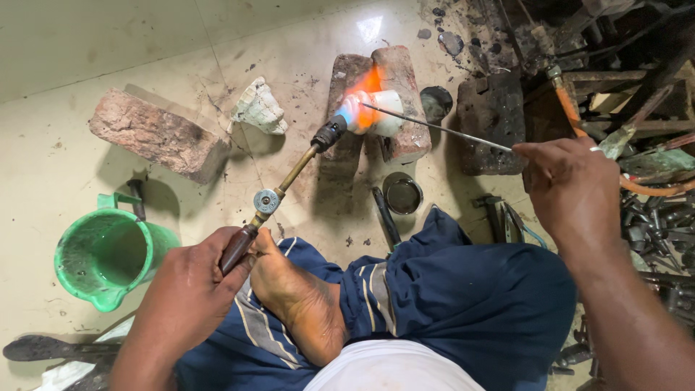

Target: The person uses a blowtorch to heat a white ceramic object resting on bricks. They hold the torch in one hand and a metal rod in the other, applying heat to the object's surface and occasionally touching it with the rod.

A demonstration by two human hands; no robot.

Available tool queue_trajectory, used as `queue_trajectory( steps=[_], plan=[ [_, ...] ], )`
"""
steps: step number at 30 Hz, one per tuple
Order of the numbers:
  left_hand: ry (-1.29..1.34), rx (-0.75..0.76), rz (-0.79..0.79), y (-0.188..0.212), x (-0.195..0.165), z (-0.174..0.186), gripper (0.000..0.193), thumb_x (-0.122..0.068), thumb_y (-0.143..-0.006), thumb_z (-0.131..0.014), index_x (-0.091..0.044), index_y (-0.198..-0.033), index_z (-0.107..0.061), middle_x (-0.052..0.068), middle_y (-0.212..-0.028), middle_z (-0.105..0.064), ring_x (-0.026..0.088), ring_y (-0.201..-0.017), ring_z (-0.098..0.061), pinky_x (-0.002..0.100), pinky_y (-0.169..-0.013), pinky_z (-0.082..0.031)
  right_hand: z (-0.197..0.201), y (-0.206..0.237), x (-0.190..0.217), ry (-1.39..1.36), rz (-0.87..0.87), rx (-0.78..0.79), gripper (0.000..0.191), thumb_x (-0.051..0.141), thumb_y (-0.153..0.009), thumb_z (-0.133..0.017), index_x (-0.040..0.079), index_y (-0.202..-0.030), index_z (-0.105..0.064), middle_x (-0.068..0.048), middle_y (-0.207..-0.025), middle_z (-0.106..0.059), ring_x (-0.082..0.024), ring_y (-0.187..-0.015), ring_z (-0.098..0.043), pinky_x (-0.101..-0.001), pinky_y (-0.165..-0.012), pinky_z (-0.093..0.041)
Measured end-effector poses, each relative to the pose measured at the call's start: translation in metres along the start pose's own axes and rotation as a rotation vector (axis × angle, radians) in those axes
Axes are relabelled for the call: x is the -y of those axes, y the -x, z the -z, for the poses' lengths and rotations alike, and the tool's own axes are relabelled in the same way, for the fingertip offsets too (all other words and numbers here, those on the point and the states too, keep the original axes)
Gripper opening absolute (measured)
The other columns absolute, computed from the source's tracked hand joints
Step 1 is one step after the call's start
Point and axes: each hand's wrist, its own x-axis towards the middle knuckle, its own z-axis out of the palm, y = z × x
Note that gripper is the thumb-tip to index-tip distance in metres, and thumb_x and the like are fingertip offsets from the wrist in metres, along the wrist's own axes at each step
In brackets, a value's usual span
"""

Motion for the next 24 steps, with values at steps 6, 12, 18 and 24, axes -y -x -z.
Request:
queue_trajectory(
  steps=[6,12,18,24],
  plan=[
    [-0.042,-0.018,-0.090,-0.002,0.006,-0.009,0.034,-0.028,-0.086,-0.072,-0.011,-0.115,-0.069,0.022,-0.073,-0.071,0.044,-0.076,-0.070,0.051,-0.070,-0.054,-0.007,0.015,0.000,-0.075,-0.027,-0.019,0.024,0.003,-0.095,-0.075,0.014,-0.116,-0.081,-0.007,-0.107,-0.078,-0.020,-0.092,-0.072,-0.0357,-0.082,-0.060],
    [-0.034,-0.043,-0.117,-0.004,0.009,-0.011,0.036,-0.025,-0.083,-0.069,-0.010,-0.115,-0.068,0.023,-0.073,-0.071,0.044,-0.076,-0.070,0.051,-0.069,-0.054,-0.010,0.028,0.003,-0.149,0.060,-0.106,0.022,-0.001,-0.092,-0.078,0.013,-0.110,-0.081,-0.005,-0.105,-0.078,-0.021,-0.096,-0.072,-0.0345,-0.083,-0.060],
    [-0.063,-0.017,-0.070,-0.005,0.006,-0.010,0.040,-0.029,-0.085,-0.073,-0.012,-0.121,-0.069,0.022,-0.073,-0.071,0.044,-0.077,-0.071,0.050,-0.071,-0.055,-0.009,0.034,0.012,-0.202,0.018,-0.106,0.024,-0.002,-0.091,-0.078,0.012,-0.111,-0.081,-0.006,-0.106,-0.078,-0.020,-0.096,-0.072,-0.0323,-0.082,-0.060],
    [-0.060,0.014,-0.006,-0.004,0.002,-0.009,0.040,-0.029,-0.085,-0.072,-0.014,-0.122,-0.069,0.022,-0.072,-0.071,0.043,-0.077,-0.071,0.050,-0.071,-0.055,-0.013,0.046,0.019,-0.241,-0.086,-0.032,0.019,0.002,-0.095,-0.077,0.013,-0.111,-0.081,-0.009,-0.106,-0.076,-0.019,-0.090,-0.073,-0.0313,-0.075,-0.062]
  ],
)
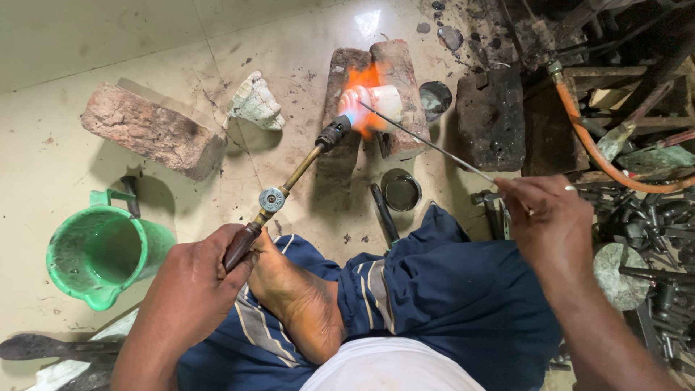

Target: The person uses a blowtorch to heat a white ceramic object resting on bricks. They hold the torch in one hand and a metal rod in the other, applying heat to the object's surface and occasionally touching it with the rod.

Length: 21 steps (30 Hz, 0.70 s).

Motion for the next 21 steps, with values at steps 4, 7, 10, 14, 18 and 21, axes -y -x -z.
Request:
queue_trajectory(
  steps=[4,7,10,14,18,21],
  plan=[
    [0.001,-0.021,-0.051,0.000,0.000,0.001,0.040,-0.028,-0.084,-0.073,-0.013,-0.122,-0.068,0.022,-0.073,-0.071,0.043,-0.076,-0.071,0.050,-0.070,-0.054,-0.006,0.011,0.002,-0.055,0.086,-0.067,0.018,0.001,-0.095,-0.076,0.010,-0.111,-0.079,-0.010,-0.107,-0.076,-0.021,-0.093,-0.072,-0.0311,-0.077,-0.062],
    [0.004,-0.002,-0.019,-0.001,0.000,0.000,0.039,-0.028,-0.085,-0.073,-0.014,-0.121,-0.069,0.022,-0.073,-0.071,0.043,-0.077,-0.071,0.050,-0.070,-0.055,-0.009,0.017,0.003,-0.109,0.080,-0.096,0.020,-0.001,-0.094,-0.076,0.009,-0.111,-0.080,-0.010,-0.107,-0.076,-0.022,-0.094,-0.072,-0.0317,-0.078,-0.061],
    [-0.004,-0.020,-0.045,-0.001,0.002,-0.001,0.037,-0.026,-0.084,-0.072,-0.014,-0.119,-0.069,0.022,-0.073,-0.071,0.044,-0.077,-0.070,0.051,-0.070,-0.054,-0.012,0.019,0.006,-0.155,0.109,-0.143,0.018,-0.002,-0.095,-0.076,0.008,-0.110,-0.079,-0.010,-0.108,-0.075,-0.023,-0.095,-0.072,-0.0323,-0.080,-0.060],
    [0.006,-0.032,-0.074,0.000,0.002,-0.001,0.034,-0.027,-0.084,-0.072,-0.012,-0.114,-0.068,0.022,-0.073,-0.071,0.044,-0.077,-0.070,0.051,-0.069,-0.054,-0.012,0.021,0.008,-0.174,0.118,-0.141,0.018,-0.001,-0.094,-0.077,0.008,-0.109,-0.078,-0.009,-0.107,-0.076,-0.023,-0.096,-0.071,-0.0329,-0.081,-0.058],
    [0.018,-0.016,-0.022,0.000,0.002,0.001,0.037,-0.028,-0.085,-0.073,-0.015,-0.119,-0.069,0.022,-0.071,-0.070,0.044,-0.076,-0.071,0.051,-0.069,-0.055,-0.012,0.021,0.009,-0.152,0.126,-0.144,0.020,-0.003,-0.093,-0.077,0.008,-0.110,-0.079,-0.009,-0.106,-0.076,-0.023,-0.097,-0.071,-0.0341,-0.084,-0.057],
    [0.018,0.000,-0.012,0.000,0.001,0.001,0.033,-0.028,-0.085,-0.073,-0.013,-0.114,-0.069,0.022,-0.070,-0.070,0.044,-0.075,-0.071,0.050,-0.069,-0.055,-0.013,0.021,0.009,-0.154,0.074,-0.112,0.021,-0.003,-0.093,-0.077,0.007,-0.111,-0.078,-0.010,-0.106,-0.076,-0.022,-0.096,-0.072,-0.0327,-0.083,-0.058]
  ],
)
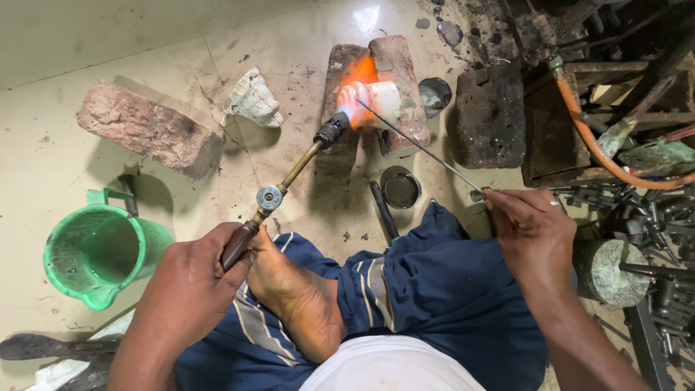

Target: The person uses a blowtorch to heat a white ceramic object resting on bricks. They hold the torch in one hand and a metal rod in the other, applying heat to the object's surface and occasionally touching it with the rod.

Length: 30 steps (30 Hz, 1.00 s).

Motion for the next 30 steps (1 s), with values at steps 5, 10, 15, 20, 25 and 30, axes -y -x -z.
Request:
queue_trajectory(
  steps=[5,10,15,20,25,30],
  plan=[
    [-0.015,-0.033,-0.062,0.000,-0.001,-0.001,0.034,-0.028,-0.086,-0.072,-0.012,-0.115,-0.069,0.022,-0.072,-0.070,0.044,-0.076,-0.070,0.051,-0.069,-0.054,-0.003,-0.001,0.000,-0.030,0.047,-0.036,0.017,-0.002,-0.093,-0.078,0.006,-0.108,-0.078,-0.010,-0.107,-0.076,-0.023,-0.096,-0.071,-0.0332,-0.083,-0.058],
    [-0.012,-0.005,-0.029,-0.001,-0.001,0.000,0.039,-0.028,-0.085,-0.072,-0.013,-0.121,-0.069,0.022,-0.073,-0.071,0.044,-0.078,-0.070,0.051,-0.071,-0.054,-0.003,0.001,-0.003,0.005,0.083,-0.034,0.014,-0.001,-0.094,-0.078,0.005,-0.107,-0.078,-0.011,-0.107,-0.075,-0.023,-0.097,-0.071,-0.0316,-0.081,-0.059],
    [-0.007,-0.021,-0.051,-0.002,-0.001,0.000,0.035,-0.027,-0.085,-0.072,-0.010,-0.115,-0.069,0.022,-0.075,-0.071,0.044,-0.078,-0.071,0.050,-0.071,-0.055,-0.001,0.004,-0.001,0.003,0.048,-0.002,0.019,-0.002,-0.094,-0.077,0.005,-0.111,-0.078,-0.011,-0.108,-0.075,-0.022,-0.098,-0.071,-0.0315,-0.083,-0.059],
    [-0.013,-0.030,-0.049,-0.002,0.000,0.000,0.035,-0.027,-0.084,-0.073,-0.010,-0.114,-0.069,0.022,-0.075,-0.071,0.044,-0.078,-0.071,0.050,-0.071,-0.055,-0.001,0.009,0.001,-0.026,0.037,-0.009,0.021,-0.004,-0.093,-0.076,0.005,-0.112,-0.078,-0.012,-0.108,-0.075,-0.022,-0.098,-0.070,-0.0326,-0.086,-0.058],
    [-0.008,-0.018,-0.046,-0.002,-0.001,0.000,0.035,-0.027,-0.084,-0.073,-0.011,-0.115,-0.069,0.022,-0.074,-0.071,0.043,-0.078,-0.070,0.050,-0.070,-0.055,-0.010,0.010,-0.003,-0.086,0.061,-0.072,0.024,-0.006,-0.091,-0.077,0.006,-0.112,-0.077,-0.012,-0.108,-0.075,-0.023,-0.098,-0.070,-0.0329,-0.086,-0.058],
    [-0.019,-0.017,-0.049,-0.002,-0.002,0.000,0.039,-0.028,-0.085,-0.073,-0.013,-0.121,-0.069,0.022,-0.073,-0.070,0.044,-0.077,-0.070,0.050,-0.070,-0.054,-0.013,0.011,-0.004,-0.082,0.073,-0.076,0.024,-0.007,-0.091,-0.077,0.006,-0.111,-0.077,-0.011,-0.108,-0.075,-0.023,-0.097,-0.070,-0.0322,-0.085,-0.058]
  ],
)
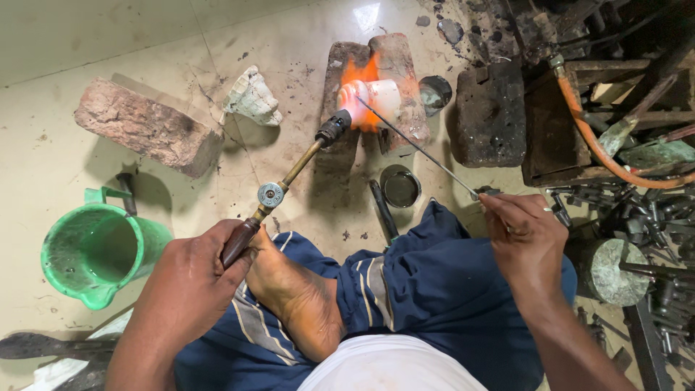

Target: The person uses a blowtorch to heat a white ceramic object resting on bricks. They hold the torch in one hand and a metal rod in the other, applying heat to the object's surface and occasionally touching it with the rod.

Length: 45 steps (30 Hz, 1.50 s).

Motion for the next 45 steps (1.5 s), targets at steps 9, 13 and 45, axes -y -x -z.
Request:
queue_trajectory(
  steps=[9,13,45],
  plan=[
    [0.006,0.013,0.033,0.000,-0.002,0.003,0.037,-0.029,-0.085,-0.073,-0.013,-0.119,-0.069,0.022,-0.071,-0.070,0.043,-0.075,-0.071,0.049,-0.069,-0.054,0.002,0.004,0.001,0.064,-0.038,0.047,0.022,-0.004,-0.092,-0.078,0.007,-0.111,-0.079,-0.011,-0.109,-0.075,-0.021,-0.098,-0.070,-0.0311,-0.085,-0.059],
    [0.013,0.023,0.044,0.000,-0.003,0.003,0.038,-0.028,-0.085,-0.073,-0.014,-0.120,-0.069,0.022,-0.071,-0.070,0.043,-0.075,-0.071,0.049,-0.069,-0.054,0.003,0.006,0.001,0.038,-0.051,0.048,0.022,-0.004,-0.091,-0.077,0.006,-0.111,-0.079,-0.011,-0.109,-0.075,-0.021,-0.100,-0.070,-0.0311,-0.085,-0.059],
    [0.009,-0.018,0.010,0.000,0.005,-0.002,0.036,-0.026,-0.083,-0.074,-0.011,-0.116,-0.069,0.023,-0.076,-0.072,0.044,-0.079,-0.071,0.050,-0.071,-0.055,0.004,0.000,0.009,-0.004,-0.053,0.031,0.024,-0.007,-0.090,-0.077,0.006,-0.110,-0.078,-0.011,-0.107,-0.075,-0.022,-0.098,-0.068,-0.0327,-0.086,-0.056]
  ],
)
